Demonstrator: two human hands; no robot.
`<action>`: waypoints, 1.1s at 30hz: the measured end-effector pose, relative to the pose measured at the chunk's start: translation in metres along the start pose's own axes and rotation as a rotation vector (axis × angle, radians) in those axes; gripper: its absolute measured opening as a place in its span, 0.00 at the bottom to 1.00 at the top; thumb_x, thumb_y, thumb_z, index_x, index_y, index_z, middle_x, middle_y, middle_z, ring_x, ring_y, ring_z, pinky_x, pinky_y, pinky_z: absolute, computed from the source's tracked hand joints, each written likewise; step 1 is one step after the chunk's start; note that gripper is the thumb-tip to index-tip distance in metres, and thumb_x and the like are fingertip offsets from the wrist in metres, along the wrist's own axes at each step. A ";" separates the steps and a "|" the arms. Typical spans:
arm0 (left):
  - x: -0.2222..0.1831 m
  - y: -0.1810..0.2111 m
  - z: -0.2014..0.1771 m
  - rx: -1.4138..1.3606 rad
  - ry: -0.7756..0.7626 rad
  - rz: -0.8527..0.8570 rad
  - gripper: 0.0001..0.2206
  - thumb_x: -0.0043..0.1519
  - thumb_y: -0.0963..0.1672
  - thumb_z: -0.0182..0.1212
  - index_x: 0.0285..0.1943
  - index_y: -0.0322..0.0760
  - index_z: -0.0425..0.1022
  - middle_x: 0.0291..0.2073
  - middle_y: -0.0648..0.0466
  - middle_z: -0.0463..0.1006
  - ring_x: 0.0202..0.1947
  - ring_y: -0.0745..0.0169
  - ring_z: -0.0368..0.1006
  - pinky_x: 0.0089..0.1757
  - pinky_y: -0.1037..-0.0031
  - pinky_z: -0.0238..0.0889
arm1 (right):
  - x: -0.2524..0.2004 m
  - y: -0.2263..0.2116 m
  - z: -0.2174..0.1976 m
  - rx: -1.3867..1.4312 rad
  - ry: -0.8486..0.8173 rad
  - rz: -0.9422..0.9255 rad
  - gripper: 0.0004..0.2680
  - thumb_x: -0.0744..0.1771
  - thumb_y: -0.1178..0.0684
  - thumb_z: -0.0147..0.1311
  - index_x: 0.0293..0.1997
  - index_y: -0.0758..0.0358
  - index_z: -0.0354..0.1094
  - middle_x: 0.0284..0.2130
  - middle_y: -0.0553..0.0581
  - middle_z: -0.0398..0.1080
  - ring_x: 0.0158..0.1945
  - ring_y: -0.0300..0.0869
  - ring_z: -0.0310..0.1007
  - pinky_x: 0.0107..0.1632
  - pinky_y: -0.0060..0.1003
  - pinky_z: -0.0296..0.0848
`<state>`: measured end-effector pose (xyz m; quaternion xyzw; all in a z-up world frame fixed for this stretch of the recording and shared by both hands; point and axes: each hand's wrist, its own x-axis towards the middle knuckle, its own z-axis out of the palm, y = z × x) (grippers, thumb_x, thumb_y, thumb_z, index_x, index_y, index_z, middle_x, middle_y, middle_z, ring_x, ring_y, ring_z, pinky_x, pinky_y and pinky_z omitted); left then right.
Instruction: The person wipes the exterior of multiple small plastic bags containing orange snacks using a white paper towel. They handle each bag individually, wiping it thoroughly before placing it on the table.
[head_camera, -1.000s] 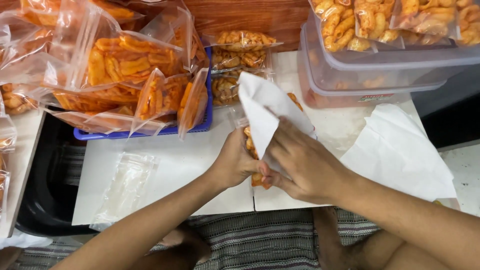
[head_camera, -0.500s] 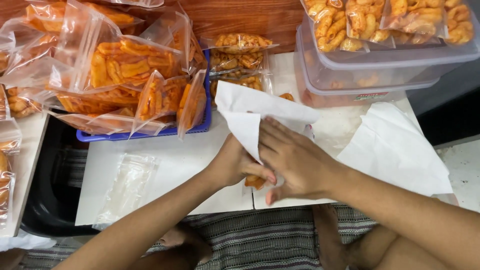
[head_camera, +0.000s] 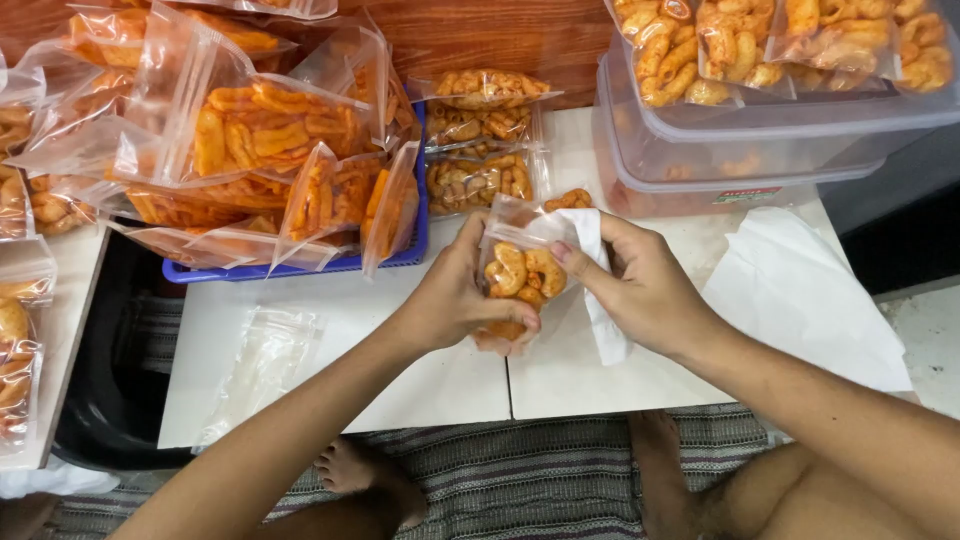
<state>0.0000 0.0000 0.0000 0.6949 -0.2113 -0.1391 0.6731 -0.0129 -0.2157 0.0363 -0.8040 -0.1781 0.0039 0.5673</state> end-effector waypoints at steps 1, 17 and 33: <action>0.003 -0.006 -0.003 0.018 -0.002 -0.011 0.36 0.48 0.43 0.80 0.59 0.39 0.56 0.45 0.42 0.82 0.49 0.51 0.78 0.51 0.62 0.72 | 0.000 0.005 0.002 0.149 0.016 0.082 0.05 0.69 0.55 0.57 0.42 0.66 0.75 0.28 0.49 0.72 0.36 0.35 0.70 0.41 0.33 0.73; -0.005 0.009 0.006 1.215 0.092 0.338 0.52 0.48 0.58 0.76 0.79 0.42 0.49 0.50 0.51 0.69 0.45 0.50 0.75 0.43 0.62 0.72 | 0.002 -0.009 0.011 0.371 0.209 0.516 0.08 0.62 0.64 0.66 0.42 0.71 0.78 0.30 0.59 0.78 0.32 0.40 0.77 0.41 0.38 0.81; -0.002 0.014 -0.002 0.786 0.087 0.180 0.45 0.53 0.50 0.72 0.79 0.38 0.52 0.52 0.41 0.66 0.47 0.34 0.75 0.44 0.50 0.73 | -0.009 -0.022 0.014 0.565 0.063 0.395 0.18 0.71 0.44 0.41 0.63 0.64 0.64 0.57 0.60 0.69 0.60 0.44 0.66 0.63 0.50 0.64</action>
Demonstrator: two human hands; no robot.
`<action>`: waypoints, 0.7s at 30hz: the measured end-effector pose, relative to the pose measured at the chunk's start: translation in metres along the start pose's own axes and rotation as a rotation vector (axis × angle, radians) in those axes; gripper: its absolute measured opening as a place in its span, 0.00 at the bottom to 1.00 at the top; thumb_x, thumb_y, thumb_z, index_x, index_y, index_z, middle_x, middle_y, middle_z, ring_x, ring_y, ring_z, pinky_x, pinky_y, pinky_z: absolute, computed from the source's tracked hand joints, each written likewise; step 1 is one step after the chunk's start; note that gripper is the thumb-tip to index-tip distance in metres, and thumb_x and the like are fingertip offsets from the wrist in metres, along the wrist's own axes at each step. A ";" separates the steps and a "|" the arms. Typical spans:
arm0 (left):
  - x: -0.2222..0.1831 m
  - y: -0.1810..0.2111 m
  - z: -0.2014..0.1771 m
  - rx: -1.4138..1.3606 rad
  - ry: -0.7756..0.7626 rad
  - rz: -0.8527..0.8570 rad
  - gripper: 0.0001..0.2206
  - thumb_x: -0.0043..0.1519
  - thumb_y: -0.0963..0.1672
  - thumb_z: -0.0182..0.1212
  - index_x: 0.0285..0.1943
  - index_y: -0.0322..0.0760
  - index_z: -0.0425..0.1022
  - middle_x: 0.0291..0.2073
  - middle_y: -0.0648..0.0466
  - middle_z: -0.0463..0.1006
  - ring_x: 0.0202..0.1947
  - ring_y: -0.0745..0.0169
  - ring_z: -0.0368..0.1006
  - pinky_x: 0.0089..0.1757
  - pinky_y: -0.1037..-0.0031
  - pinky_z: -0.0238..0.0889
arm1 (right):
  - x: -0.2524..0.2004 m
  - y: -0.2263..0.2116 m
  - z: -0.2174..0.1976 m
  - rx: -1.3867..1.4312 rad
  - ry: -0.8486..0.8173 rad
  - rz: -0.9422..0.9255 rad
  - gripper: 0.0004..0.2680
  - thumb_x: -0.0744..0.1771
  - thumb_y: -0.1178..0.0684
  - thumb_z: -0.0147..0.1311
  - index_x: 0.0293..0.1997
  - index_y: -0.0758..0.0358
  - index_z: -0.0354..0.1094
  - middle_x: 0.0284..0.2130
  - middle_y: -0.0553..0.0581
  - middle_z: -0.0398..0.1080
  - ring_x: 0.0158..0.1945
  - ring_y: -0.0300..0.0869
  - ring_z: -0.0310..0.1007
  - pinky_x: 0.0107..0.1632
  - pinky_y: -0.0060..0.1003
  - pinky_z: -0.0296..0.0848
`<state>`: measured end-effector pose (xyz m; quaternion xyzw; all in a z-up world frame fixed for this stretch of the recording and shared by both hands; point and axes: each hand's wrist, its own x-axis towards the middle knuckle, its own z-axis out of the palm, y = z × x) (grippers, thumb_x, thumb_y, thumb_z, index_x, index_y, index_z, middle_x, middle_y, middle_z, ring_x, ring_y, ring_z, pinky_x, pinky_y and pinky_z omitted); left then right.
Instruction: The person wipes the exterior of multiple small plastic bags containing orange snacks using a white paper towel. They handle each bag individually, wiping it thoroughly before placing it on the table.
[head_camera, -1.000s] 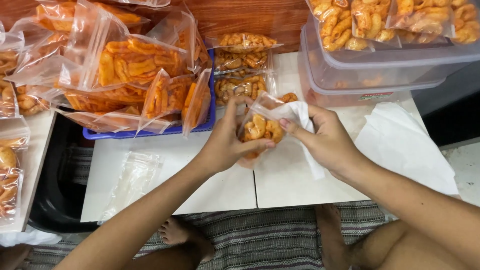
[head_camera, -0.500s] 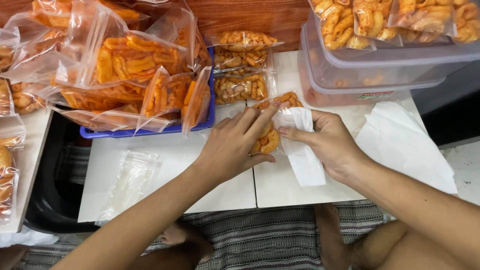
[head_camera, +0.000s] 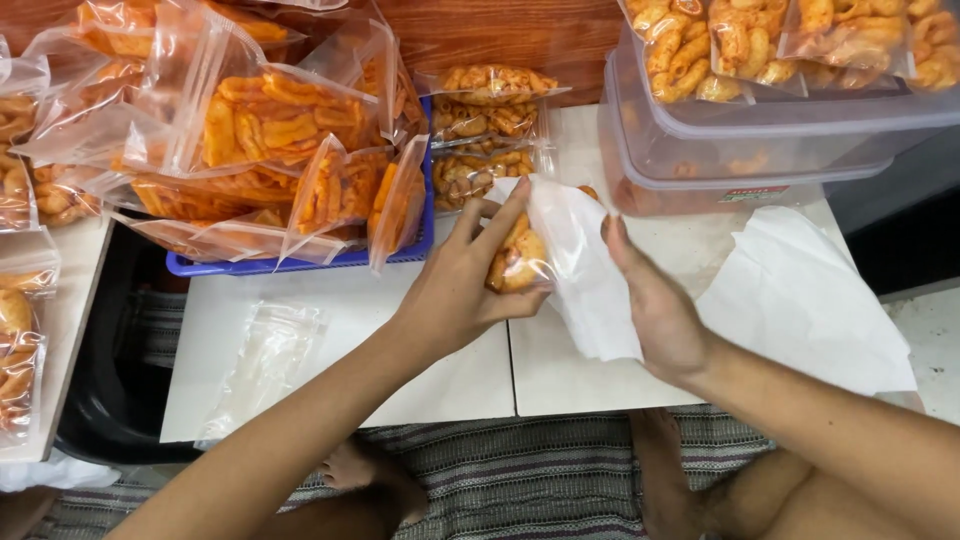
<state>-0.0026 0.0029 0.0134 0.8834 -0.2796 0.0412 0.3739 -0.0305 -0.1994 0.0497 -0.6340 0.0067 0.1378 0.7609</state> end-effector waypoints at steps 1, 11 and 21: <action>0.002 0.000 -0.002 -0.133 0.020 -0.030 0.44 0.54 0.50 0.72 0.79 0.38 0.51 0.52 0.39 0.67 0.49 0.31 0.75 0.47 0.48 0.72 | -0.010 -0.008 0.011 -0.093 -0.162 -0.147 0.22 0.72 0.39 0.33 0.70 0.62 0.57 0.68 0.58 0.61 0.71 0.44 0.55 0.74 0.52 0.49; 0.001 -0.020 0.016 -0.497 -0.138 0.039 0.23 0.65 0.56 0.46 0.52 0.38 0.74 0.26 0.52 0.75 0.28 0.56 0.74 0.33 0.64 0.71 | 0.017 0.037 -0.016 -0.762 -0.528 -0.547 0.38 0.68 0.25 0.22 0.76 0.76 0.26 0.74 0.76 0.32 0.77 0.65 0.32 0.73 0.61 0.33; -0.001 -0.001 0.022 -1.107 0.181 -0.484 0.23 0.69 0.49 0.45 0.69 0.31 0.65 0.51 0.47 0.70 0.49 0.60 0.68 0.50 0.69 0.65 | 0.021 0.018 -0.012 -1.174 -0.592 -0.677 0.30 0.70 0.40 0.45 0.75 0.76 0.40 0.72 0.81 0.42 0.76 0.68 0.36 0.72 0.61 0.40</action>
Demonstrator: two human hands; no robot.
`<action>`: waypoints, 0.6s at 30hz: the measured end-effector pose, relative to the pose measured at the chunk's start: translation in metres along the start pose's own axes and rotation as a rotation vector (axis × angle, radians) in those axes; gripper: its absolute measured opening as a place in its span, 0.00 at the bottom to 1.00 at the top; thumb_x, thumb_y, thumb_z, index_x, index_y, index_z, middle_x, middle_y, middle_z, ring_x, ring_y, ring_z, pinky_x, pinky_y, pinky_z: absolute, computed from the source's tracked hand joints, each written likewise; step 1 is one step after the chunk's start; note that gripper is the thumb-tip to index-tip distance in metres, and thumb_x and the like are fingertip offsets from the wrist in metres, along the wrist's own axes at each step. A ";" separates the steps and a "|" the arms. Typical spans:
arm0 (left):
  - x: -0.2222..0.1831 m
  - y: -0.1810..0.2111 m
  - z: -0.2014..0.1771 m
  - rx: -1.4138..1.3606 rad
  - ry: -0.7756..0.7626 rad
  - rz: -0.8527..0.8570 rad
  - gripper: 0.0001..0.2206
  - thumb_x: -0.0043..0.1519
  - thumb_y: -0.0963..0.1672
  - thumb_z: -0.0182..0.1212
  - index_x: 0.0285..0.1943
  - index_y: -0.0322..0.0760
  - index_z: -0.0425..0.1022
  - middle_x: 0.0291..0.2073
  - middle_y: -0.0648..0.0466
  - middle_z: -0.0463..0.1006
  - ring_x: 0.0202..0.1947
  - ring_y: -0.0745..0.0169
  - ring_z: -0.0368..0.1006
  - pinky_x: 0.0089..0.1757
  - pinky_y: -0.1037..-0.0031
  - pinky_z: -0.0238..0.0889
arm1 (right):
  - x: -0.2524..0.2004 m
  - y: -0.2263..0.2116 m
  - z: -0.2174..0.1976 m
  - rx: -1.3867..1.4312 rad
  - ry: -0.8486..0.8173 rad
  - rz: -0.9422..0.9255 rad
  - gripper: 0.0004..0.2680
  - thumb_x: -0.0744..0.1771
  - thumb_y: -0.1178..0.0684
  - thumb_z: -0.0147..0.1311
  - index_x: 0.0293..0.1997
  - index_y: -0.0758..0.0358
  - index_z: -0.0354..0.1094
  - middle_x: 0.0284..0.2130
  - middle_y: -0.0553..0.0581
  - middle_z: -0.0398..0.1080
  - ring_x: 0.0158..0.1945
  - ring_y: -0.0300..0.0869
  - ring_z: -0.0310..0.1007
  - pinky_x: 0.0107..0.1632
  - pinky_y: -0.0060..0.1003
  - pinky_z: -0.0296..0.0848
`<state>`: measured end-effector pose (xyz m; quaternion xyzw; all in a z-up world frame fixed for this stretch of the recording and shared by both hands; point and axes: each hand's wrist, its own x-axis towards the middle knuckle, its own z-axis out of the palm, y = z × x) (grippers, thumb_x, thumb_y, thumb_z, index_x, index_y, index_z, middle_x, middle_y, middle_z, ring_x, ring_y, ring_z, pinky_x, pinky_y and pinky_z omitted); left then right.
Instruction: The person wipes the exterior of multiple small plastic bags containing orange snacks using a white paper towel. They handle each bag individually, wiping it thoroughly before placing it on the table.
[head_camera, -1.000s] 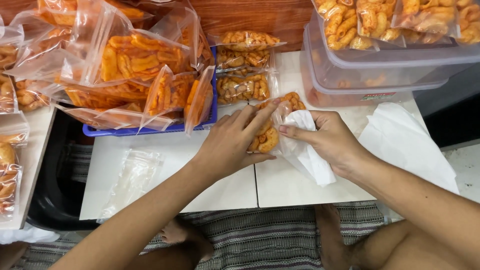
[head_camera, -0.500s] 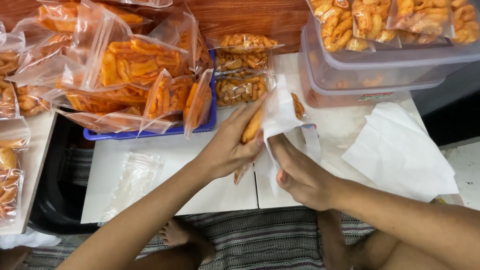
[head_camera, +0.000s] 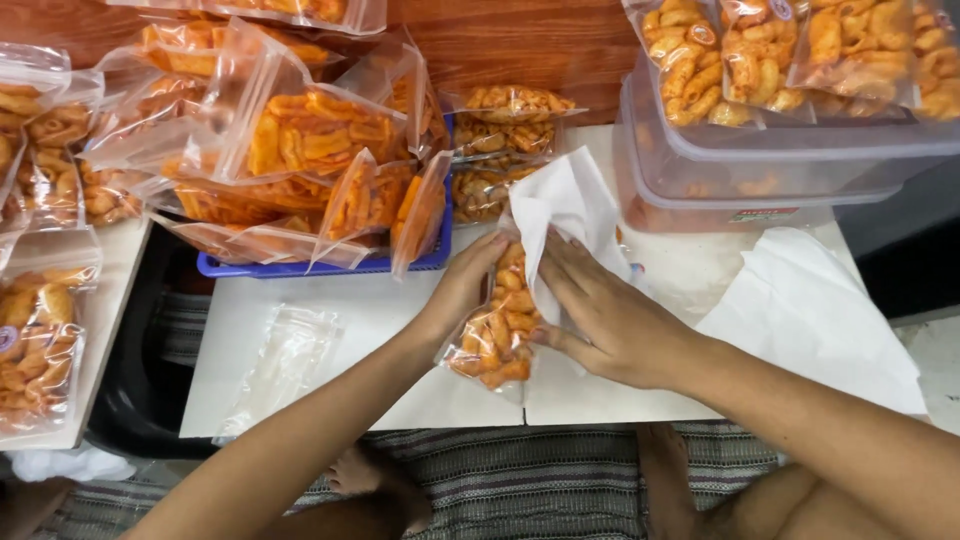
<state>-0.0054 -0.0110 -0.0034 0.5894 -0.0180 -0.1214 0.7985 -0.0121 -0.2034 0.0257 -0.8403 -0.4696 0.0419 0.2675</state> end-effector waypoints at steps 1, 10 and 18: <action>-0.006 0.007 0.010 -0.026 0.023 0.028 0.21 0.68 0.48 0.52 0.64 0.29 0.72 0.59 0.42 0.73 0.59 0.56 0.65 0.62 0.59 0.57 | 0.000 0.007 -0.001 -0.041 0.021 0.027 0.28 0.71 0.42 0.44 0.75 0.75 0.41 0.73 0.79 0.42 0.76 0.67 0.36 0.73 0.60 0.39; 0.029 -0.069 -0.044 -0.027 0.211 0.003 0.19 0.68 0.45 0.49 0.66 0.37 0.72 0.51 0.47 0.78 0.49 0.56 0.72 0.52 0.57 0.68 | -0.008 -0.019 0.029 -0.277 -0.174 -0.143 0.18 0.73 0.48 0.34 0.70 0.64 0.58 0.69 0.72 0.55 0.76 0.56 0.44 0.75 0.54 0.40; 0.002 -0.005 -0.013 0.298 0.116 0.243 0.19 0.72 0.46 0.40 0.67 0.31 0.65 0.59 0.37 0.69 0.61 0.48 0.61 0.62 0.54 0.53 | -0.003 0.018 0.010 -0.323 -0.067 -0.083 0.17 0.72 0.53 0.38 0.71 0.68 0.56 0.67 0.74 0.58 0.72 0.61 0.53 0.72 0.54 0.51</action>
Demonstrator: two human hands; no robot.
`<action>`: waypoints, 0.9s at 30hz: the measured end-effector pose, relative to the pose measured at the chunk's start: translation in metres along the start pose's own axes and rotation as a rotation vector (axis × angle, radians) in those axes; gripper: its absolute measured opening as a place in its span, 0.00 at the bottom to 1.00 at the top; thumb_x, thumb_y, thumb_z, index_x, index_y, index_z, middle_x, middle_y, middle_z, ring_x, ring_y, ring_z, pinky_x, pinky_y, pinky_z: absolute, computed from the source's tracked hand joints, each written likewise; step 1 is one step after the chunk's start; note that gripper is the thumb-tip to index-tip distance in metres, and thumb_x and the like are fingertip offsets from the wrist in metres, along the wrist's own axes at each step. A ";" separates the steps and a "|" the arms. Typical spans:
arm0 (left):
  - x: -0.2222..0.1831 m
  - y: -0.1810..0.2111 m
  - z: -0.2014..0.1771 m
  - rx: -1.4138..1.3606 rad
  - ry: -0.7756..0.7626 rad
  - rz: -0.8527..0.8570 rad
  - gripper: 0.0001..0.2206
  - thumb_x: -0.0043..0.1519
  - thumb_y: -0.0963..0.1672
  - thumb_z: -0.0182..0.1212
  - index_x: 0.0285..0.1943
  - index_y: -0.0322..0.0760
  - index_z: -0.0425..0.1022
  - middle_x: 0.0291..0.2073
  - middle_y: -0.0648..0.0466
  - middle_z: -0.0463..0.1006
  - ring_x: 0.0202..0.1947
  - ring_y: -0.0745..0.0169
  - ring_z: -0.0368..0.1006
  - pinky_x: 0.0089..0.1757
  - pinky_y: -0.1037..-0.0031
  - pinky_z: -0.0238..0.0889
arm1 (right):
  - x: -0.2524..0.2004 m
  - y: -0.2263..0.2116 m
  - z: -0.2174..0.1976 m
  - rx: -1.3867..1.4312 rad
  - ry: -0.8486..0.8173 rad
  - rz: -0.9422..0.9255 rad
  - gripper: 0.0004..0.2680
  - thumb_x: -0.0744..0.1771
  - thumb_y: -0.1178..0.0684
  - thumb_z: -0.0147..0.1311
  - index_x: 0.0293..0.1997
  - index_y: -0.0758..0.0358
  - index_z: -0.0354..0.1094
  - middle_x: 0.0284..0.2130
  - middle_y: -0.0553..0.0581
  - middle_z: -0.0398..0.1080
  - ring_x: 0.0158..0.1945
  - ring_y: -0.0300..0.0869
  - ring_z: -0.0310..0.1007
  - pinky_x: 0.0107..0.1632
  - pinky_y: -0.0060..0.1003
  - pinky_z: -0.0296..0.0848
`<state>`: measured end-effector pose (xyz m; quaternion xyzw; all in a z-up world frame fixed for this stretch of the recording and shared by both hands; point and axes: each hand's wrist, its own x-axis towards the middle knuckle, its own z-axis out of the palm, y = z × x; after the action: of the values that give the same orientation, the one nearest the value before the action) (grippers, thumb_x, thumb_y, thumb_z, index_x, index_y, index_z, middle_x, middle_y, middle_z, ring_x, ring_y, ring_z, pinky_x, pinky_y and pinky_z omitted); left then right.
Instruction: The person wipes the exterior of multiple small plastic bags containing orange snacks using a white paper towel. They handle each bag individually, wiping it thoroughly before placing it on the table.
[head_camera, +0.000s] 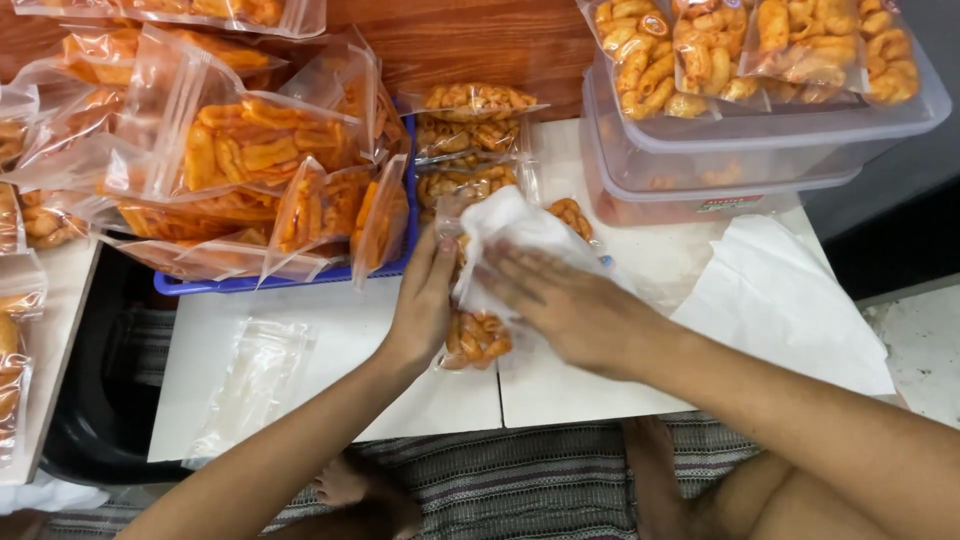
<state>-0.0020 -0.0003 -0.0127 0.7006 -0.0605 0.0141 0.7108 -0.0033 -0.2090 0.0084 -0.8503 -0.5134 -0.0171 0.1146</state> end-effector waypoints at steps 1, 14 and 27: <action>-0.003 0.012 -0.003 0.144 -0.072 0.060 0.22 0.73 0.45 0.37 0.75 0.28 0.55 0.68 0.31 0.61 0.71 0.41 0.54 0.67 0.50 0.44 | 0.000 0.009 0.001 -0.022 0.106 0.037 0.18 0.71 0.55 0.41 0.71 0.70 0.55 0.65 0.76 0.60 0.70 0.64 0.57 0.71 0.54 0.56; -0.012 0.025 -0.015 0.936 -0.218 0.266 0.20 0.68 0.39 0.40 0.68 0.50 0.66 0.63 0.46 0.56 0.43 0.42 0.79 0.45 0.55 0.76 | -0.032 0.083 0.007 0.414 0.400 0.639 0.10 0.73 0.59 0.38 0.48 0.55 0.71 0.18 0.53 0.71 0.25 0.45 0.76 0.34 0.38 0.73; -0.011 0.005 -0.010 1.697 -0.171 0.612 0.35 0.54 0.49 0.72 0.71 0.36 0.65 0.70 0.35 0.55 0.70 0.26 0.54 0.59 0.63 0.66 | -0.029 0.077 0.017 0.604 0.443 0.714 0.10 0.75 0.53 0.42 0.42 0.62 0.71 0.18 0.62 0.67 0.27 0.46 0.67 0.36 0.43 0.68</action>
<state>-0.0124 0.0104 -0.0089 0.9412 -0.2658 0.1901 -0.0860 0.0491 -0.2654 -0.0261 -0.8774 -0.1367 -0.0075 0.4598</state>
